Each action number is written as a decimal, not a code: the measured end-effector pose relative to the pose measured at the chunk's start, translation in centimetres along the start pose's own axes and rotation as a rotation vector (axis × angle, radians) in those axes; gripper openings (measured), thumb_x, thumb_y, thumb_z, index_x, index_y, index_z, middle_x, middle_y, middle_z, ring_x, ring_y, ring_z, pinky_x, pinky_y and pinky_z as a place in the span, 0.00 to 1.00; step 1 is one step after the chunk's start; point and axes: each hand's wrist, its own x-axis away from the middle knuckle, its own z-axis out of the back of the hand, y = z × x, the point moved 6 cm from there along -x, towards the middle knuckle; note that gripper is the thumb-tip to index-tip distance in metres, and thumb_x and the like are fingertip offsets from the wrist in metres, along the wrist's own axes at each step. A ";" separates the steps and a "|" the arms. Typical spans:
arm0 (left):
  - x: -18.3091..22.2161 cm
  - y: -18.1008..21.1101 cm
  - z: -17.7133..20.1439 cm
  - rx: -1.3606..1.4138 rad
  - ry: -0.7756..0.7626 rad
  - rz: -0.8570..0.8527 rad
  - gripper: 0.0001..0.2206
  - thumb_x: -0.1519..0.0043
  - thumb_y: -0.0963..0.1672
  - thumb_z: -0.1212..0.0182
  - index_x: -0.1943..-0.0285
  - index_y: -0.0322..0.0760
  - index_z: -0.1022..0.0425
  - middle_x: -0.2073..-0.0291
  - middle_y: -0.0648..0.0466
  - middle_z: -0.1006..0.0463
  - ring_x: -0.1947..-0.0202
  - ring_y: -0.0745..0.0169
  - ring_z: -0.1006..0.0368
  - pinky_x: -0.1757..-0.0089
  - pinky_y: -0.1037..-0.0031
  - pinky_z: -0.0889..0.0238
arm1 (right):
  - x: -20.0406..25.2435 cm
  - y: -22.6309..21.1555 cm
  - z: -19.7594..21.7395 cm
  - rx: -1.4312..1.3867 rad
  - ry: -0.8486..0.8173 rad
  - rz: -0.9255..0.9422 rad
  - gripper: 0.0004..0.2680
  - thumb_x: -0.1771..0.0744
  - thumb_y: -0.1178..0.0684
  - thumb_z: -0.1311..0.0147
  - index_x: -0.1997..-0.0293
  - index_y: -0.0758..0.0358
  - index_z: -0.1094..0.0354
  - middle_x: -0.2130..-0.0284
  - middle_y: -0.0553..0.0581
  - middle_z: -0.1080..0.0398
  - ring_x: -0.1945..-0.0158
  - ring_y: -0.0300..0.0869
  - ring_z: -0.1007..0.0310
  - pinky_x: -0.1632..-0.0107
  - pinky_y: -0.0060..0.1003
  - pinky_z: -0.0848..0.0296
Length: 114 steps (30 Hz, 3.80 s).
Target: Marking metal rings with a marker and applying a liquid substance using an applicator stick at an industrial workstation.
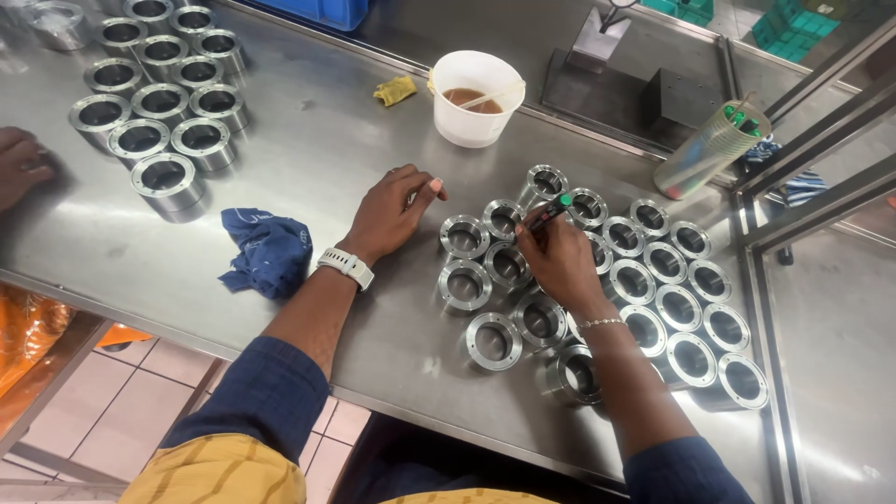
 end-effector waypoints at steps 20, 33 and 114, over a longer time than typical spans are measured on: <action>0.1 -0.1 0.2 -0.014 0.018 -0.011 0.20 0.29 0.54 0.53 0.60 0.42 0.19 0.66 0.55 0.26 0.59 0.58 0.28 0.56 0.67 0.35 | 2.4 -7.9 -4.0 -0.153 -0.239 -0.002 0.08 0.33 0.51 0.42 0.56 0.64 0.30 0.80 0.56 0.31 0.77 0.40 0.33 0.70 0.39 0.32; 0.0 -0.4 0.1 -0.024 0.017 -0.025 0.19 0.29 0.53 0.53 0.60 0.42 0.19 0.66 0.54 0.27 0.62 0.57 0.30 0.57 0.66 0.36 | 6.1 -6.4 1.0 -0.111 -0.260 0.017 0.07 0.33 0.51 0.42 0.56 0.62 0.30 0.77 0.54 0.25 0.74 0.38 0.26 0.69 0.36 0.29; 0.3 -0.9 0.1 -0.050 -0.024 0.028 0.20 0.26 0.52 0.55 0.56 0.41 0.18 0.68 0.52 0.28 0.61 0.55 0.29 0.56 0.64 0.37 | 12.7 3.6 11.0 -0.011 0.241 -0.165 0.06 0.31 0.52 0.42 0.55 0.63 0.28 0.68 0.57 0.20 0.63 0.43 0.17 0.60 0.36 0.24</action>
